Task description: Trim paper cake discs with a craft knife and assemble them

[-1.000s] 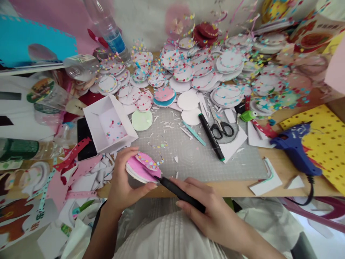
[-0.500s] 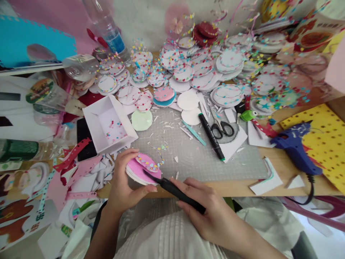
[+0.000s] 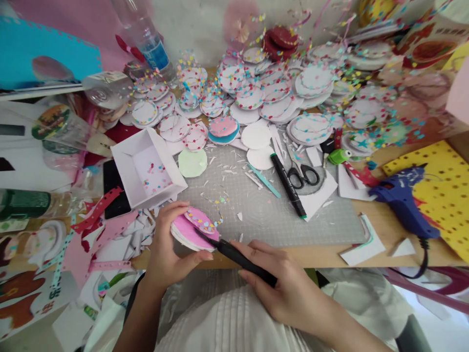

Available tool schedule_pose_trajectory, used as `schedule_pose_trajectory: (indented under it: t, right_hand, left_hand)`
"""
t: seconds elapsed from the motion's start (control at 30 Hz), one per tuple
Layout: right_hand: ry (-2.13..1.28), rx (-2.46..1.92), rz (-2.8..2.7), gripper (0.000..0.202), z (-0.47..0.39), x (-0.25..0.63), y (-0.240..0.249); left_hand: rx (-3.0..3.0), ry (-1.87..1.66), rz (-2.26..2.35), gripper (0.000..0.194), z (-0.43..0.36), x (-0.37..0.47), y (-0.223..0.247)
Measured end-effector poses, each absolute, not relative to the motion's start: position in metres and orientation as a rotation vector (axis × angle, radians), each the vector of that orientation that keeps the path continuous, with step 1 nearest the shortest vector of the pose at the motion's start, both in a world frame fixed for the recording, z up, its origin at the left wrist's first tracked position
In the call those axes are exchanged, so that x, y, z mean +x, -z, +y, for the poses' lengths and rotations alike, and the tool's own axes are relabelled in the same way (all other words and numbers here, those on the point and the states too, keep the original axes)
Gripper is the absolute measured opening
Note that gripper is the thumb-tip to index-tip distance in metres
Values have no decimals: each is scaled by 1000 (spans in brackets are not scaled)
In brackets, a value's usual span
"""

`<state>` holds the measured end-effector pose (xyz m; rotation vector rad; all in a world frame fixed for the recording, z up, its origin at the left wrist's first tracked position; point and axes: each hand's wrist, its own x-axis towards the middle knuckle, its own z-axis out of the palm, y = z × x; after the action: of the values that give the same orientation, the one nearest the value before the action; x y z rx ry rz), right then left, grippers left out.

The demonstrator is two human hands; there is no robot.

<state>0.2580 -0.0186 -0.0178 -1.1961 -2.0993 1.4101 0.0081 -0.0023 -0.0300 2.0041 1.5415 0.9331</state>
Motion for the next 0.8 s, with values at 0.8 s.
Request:
schedule_pose_trajectory:
  t: [0.8]
  right_hand:
    - [-1477,-1163,-2084,51,-14,254,20]
  left_hand:
    - [1932,-947,1480,73,-1,5,31]
